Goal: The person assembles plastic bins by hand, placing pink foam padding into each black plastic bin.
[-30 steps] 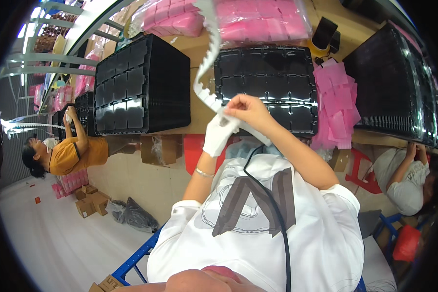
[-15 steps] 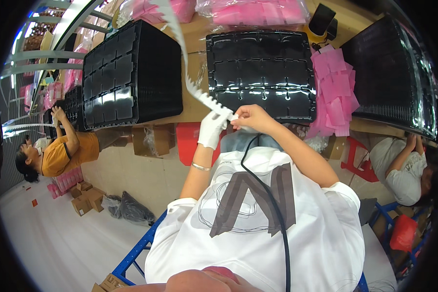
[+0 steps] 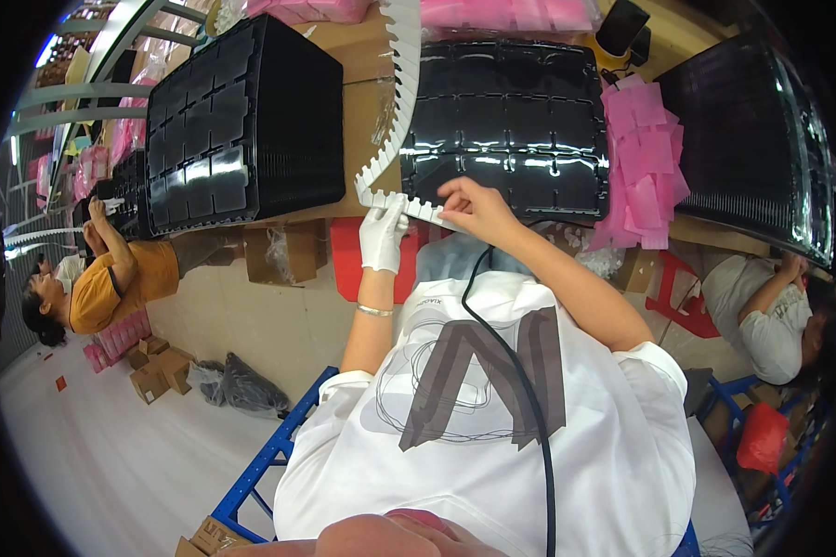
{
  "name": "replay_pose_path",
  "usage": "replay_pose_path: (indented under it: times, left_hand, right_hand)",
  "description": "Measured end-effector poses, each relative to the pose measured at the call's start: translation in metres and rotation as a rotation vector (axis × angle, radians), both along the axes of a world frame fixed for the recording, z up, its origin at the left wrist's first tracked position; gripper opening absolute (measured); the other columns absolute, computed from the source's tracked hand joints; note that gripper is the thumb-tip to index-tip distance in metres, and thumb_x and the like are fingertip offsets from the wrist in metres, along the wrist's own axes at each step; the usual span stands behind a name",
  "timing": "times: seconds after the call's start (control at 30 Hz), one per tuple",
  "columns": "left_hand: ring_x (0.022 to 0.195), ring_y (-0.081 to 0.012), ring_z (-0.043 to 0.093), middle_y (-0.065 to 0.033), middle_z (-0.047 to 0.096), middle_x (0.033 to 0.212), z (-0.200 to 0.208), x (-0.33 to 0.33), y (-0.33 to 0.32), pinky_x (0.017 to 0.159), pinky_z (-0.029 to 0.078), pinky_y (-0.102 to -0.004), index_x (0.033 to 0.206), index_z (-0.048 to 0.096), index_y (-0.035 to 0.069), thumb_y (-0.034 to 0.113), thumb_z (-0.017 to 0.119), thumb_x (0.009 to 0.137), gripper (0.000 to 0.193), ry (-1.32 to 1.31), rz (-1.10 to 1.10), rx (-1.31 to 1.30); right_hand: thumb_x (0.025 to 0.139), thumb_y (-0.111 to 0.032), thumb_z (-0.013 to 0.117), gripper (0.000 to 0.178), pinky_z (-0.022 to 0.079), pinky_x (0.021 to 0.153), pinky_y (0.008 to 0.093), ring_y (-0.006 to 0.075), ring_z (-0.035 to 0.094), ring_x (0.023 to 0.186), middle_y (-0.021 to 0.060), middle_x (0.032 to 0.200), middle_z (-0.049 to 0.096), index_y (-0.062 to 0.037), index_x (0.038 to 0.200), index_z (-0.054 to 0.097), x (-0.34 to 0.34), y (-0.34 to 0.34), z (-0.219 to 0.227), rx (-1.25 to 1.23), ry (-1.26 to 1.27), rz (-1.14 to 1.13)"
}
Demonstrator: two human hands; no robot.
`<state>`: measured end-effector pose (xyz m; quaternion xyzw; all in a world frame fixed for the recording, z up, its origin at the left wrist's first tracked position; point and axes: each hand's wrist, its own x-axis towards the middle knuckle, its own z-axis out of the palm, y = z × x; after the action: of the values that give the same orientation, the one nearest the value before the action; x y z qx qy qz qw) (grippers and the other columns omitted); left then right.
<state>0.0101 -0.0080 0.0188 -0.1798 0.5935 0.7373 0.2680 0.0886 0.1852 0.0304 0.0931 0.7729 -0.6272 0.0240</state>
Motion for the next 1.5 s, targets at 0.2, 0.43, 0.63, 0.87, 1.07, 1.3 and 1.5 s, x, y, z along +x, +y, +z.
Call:
replay_pose_path:
  times: [0.2,0.43,0.63,0.87,1.07,1.3,1.5]
  left_hand:
    - [0.062,-0.0037,0.05,0.0015,0.061,0.079,0.012,-0.003,0.001,0.053,0.038,-0.0182,0.1,0.065,0.004,0.015,0.072,0.09,0.016,-0.031,-0.142,-0.048]
    - [0.061,-0.0036,0.052,0.0009,0.063,0.079,-0.01,-0.002,-0.01,0.054,0.04,-0.018,0.1,0.065,0.003,0.013,0.073,0.088,0.018,-0.009,0.04,-0.03]
    - [0.063,-0.0044,0.054,-0.0006,0.065,0.082,-0.019,-0.006,-0.014,0.055,0.042,-0.0183,0.102,0.065,0.002,0.012,0.074,0.087,0.021,-0.012,0.004,-0.06]
    - [0.064,-0.0062,0.057,-0.0029,0.067,0.087,-0.021,-0.006,-0.008,0.057,0.045,-0.0193,0.107,0.064,0.001,0.012,0.073,0.087,0.025,0.004,-0.051,-0.052]
    - [0.067,-0.0066,0.059,-0.0029,0.067,0.088,-0.012,-0.007,-0.004,0.059,0.046,-0.0191,0.108,0.064,0.0,0.013,0.073,0.088,0.025,0.014,-0.062,-0.052]
    - [0.069,-0.0066,0.061,-0.0027,0.068,0.089,-0.016,-0.006,-0.006,0.06,0.048,-0.0192,0.108,0.065,-0.001,0.013,0.072,0.088,0.026,0.006,-0.049,-0.036]
    - [0.07,-0.0064,0.061,-0.0027,0.068,0.091,-0.02,-0.005,-0.008,0.061,0.048,-0.0192,0.108,0.064,-0.001,0.012,0.072,0.088,0.025,0.023,-0.053,-0.028]
  right_hand:
    - [0.08,-0.009,0.076,0.009,0.052,0.068,0.0242,0.0086,0.064,0.072,0.0033,0.083,0.07,-0.004,0.087,0.072,-0.014,-0.01,-0.013,-0.156,-0.207,0.012]
    - [0.075,-0.007,0.076,0.008,0.047,0.08,0.0311,0.0198,0.059,0.093,0.0031,0.097,0.062,-0.0066,0.083,0.072,-0.018,-0.014,0.006,0.084,0.314,-0.017]
    - [0.077,-0.015,0.074,0.009,0.05,0.077,0.0364,0.0248,0.06,0.091,0.0061,0.092,0.061,-0.0092,0.081,0.068,-0.05,-0.008,-0.026,0.459,0.099,0.097]
    - [0.075,-0.016,0.07,0.011,0.052,0.073,0.0398,0.0271,0.063,0.083,0.0068,0.082,0.063,-0.0079,0.08,0.063,-0.057,-0.022,-0.026,0.685,0.086,0.059]
    - [0.075,-0.014,0.07,0.011,0.052,0.07,0.0391,0.0272,0.063,0.081,0.0071,0.08,0.064,-0.0069,0.08,0.064,-0.053,-0.029,-0.036,0.704,0.161,-0.045]
    - [0.076,-0.015,0.071,0.011,0.052,0.068,0.0389,0.0263,0.064,0.079,0.0065,0.079,0.063,-0.0074,0.079,0.064,-0.052,-0.027,-0.038,0.653,0.108,-0.059]
    - [0.076,-0.015,0.07,0.008,0.051,0.067,0.0369,0.0247,0.063,0.077,0.005,0.078,0.062,-0.0087,0.077,0.064,-0.048,-0.018,-0.036,0.626,0.187,0.01]
